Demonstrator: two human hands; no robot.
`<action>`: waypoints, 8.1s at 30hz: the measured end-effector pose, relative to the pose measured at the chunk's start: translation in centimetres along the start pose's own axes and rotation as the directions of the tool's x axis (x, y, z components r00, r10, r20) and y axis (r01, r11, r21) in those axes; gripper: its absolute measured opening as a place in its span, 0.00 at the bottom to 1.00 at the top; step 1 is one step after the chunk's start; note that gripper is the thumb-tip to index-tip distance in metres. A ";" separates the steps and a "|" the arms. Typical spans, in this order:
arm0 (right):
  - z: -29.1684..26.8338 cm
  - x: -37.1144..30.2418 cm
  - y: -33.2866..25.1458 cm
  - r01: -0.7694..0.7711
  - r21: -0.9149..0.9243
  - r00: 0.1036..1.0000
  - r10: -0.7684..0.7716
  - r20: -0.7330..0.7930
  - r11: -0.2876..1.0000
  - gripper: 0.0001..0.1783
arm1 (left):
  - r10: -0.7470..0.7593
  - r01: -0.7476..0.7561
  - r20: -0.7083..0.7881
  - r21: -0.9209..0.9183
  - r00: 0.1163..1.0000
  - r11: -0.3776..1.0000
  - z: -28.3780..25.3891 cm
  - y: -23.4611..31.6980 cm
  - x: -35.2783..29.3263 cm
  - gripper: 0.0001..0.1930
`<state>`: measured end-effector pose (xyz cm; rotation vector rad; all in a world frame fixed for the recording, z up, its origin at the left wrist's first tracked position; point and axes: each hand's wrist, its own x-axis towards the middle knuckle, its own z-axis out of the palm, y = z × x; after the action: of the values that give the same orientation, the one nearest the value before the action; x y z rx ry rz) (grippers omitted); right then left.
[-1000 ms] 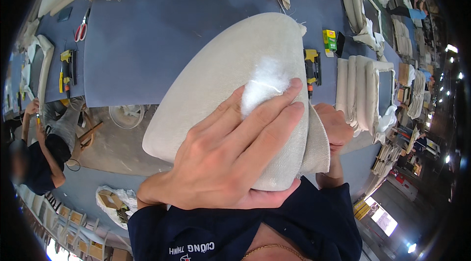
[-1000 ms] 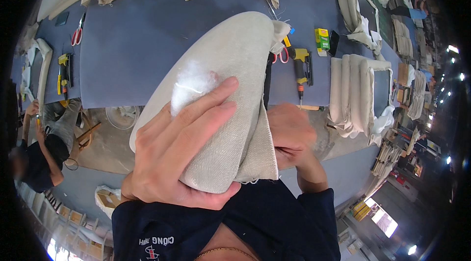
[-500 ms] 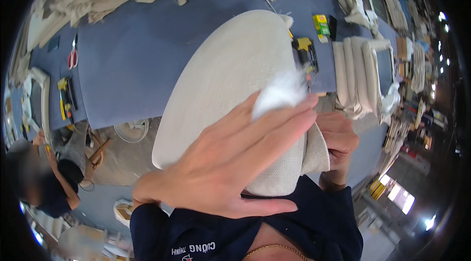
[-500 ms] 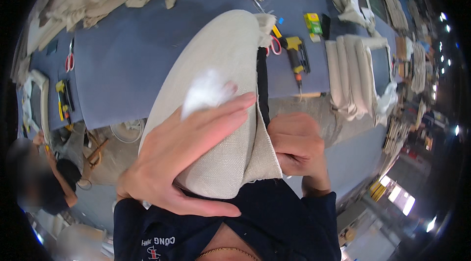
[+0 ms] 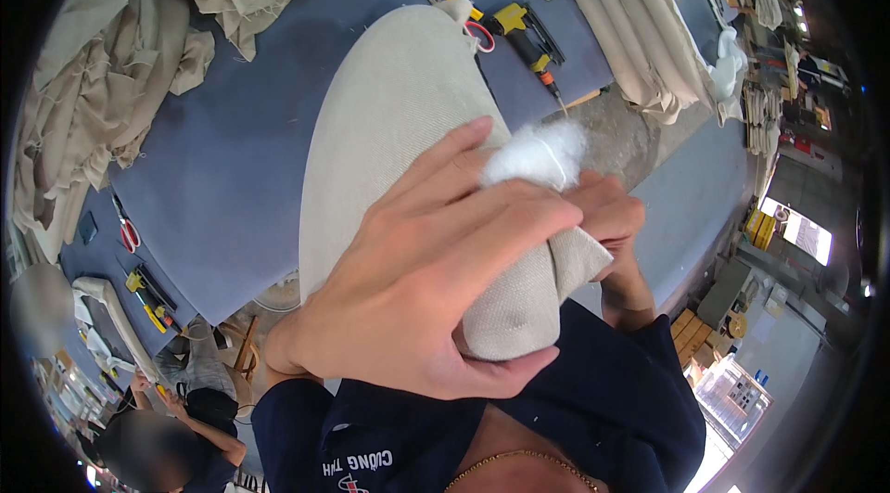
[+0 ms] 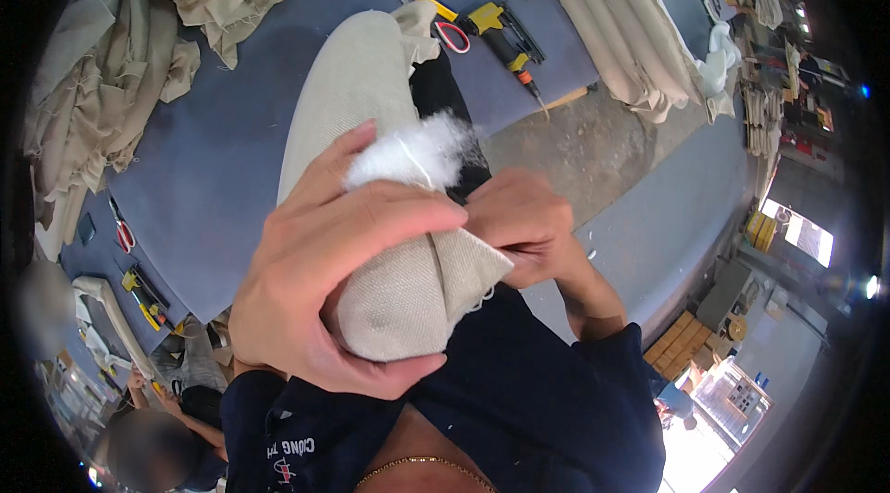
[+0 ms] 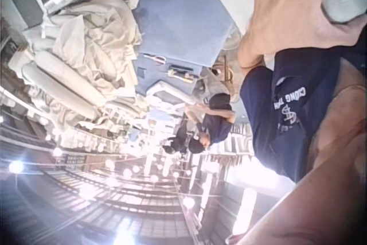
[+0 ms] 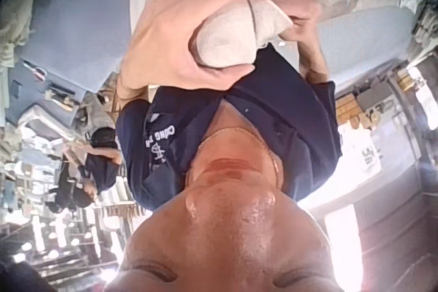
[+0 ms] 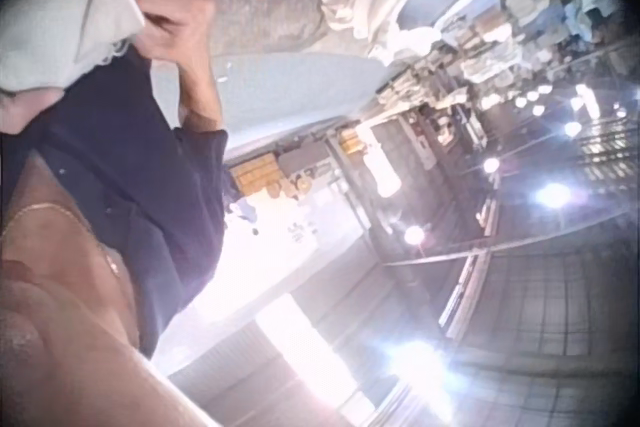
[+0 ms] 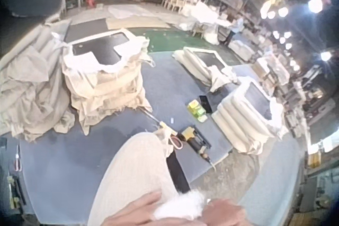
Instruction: The person is upholstering a chair seat by hand. They use a staple gun to attach fabric to the underside of the seat, a screwdriver to pull the fabric taut, and scissors to trim excess material. The person also inserts cotton stuffing into the seat cover and secures it with a string tie.
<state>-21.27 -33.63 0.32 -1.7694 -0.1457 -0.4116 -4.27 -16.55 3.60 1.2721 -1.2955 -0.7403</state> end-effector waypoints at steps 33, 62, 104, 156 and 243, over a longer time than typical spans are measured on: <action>-2.5 3.2 0.1 0.043 -0.123 0.984 -0.020 0.178 0.991 0.08 | 0.027 -0.026 -0.131 0.011 0.991 1.000 -0.4 -0.4 0.5 0.36; -2.8 4.2 -2.4 -0.120 -0.274 0.953 0.188 0.238 0.954 0.16 | -0.014 0.021 -0.199 0.032 0.980 0.999 -0.7 0.3 -0.1 0.34; -0.7 2.1 -3.5 0.014 -0.273 0.997 0.009 0.080 0.962 0.11 | -0.148 0.155 -0.132 0.042 0.980 0.987 -0.7 1.2 -1.7 0.36; 2.0 4.4 0.6 0.116 -0.037 0.991 -0.113 0.072 0.993 0.16 | -0.171 0.236 -0.233 0.294 0.957 0.926 -2.4 7.6 -1.9 0.35; -5.1 11.7 2.0 0.126 -0.245 0.989 -0.141 -0.045 0.961 0.25 | 0.218 0.024 -0.674 0.330 0.705 0.944 -1.8 2.1 -6.7 0.40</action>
<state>-10.74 -40.41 3.58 -1.9907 -0.1777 -0.6022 -4.42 -9.32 4.08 1.5213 -0.8336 0.0830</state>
